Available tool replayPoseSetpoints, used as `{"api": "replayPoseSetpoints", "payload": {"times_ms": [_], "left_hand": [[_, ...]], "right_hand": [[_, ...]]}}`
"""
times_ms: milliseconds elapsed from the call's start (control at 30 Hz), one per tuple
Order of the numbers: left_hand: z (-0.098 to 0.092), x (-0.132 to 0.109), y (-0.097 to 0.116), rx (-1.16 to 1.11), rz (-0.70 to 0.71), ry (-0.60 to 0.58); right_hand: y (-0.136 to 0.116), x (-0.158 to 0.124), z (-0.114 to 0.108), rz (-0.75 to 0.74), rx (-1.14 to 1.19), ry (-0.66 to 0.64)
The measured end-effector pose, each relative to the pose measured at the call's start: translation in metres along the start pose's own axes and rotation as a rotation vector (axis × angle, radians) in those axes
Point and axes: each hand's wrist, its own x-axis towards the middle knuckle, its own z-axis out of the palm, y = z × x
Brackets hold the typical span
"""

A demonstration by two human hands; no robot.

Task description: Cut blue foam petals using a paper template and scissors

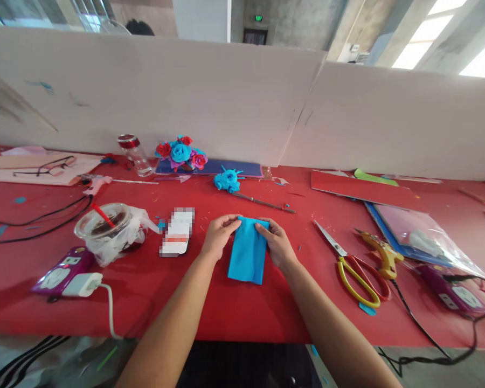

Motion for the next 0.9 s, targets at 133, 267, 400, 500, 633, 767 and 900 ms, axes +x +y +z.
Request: {"api": "replayPoseSetpoints", "payload": {"times_ms": [133,267,400,500,633,767,900], "left_hand": [[-0.001,-0.001,0.001,-0.044,-0.045,-0.023],[0.002,-0.003,-0.002,0.007,-0.089,-0.153],[0.005,-0.005,-0.002,0.046,-0.007,-0.086],[0.005,-0.004,0.001,0.089,0.045,-0.004],[0.005,-0.004,0.002,0.151,0.013,0.026],[0.005,-0.005,-0.006,0.134,-0.064,-0.103],[0.006,-0.004,-0.012,0.099,-0.01,-0.08]], "right_hand": [[-0.001,-0.001,0.001,0.002,0.021,-0.063],[-0.004,-0.002,0.001,-0.034,0.035,-0.008],[-0.004,-0.004,0.002,0.045,0.068,-0.042],[-0.003,-0.006,0.004,0.137,0.06,-0.141],[-0.002,-0.004,0.002,0.124,0.047,-0.103],[-0.003,0.002,-0.004,0.064,0.086,0.023],[-0.004,0.001,-0.004,0.063,0.099,0.001]]}}
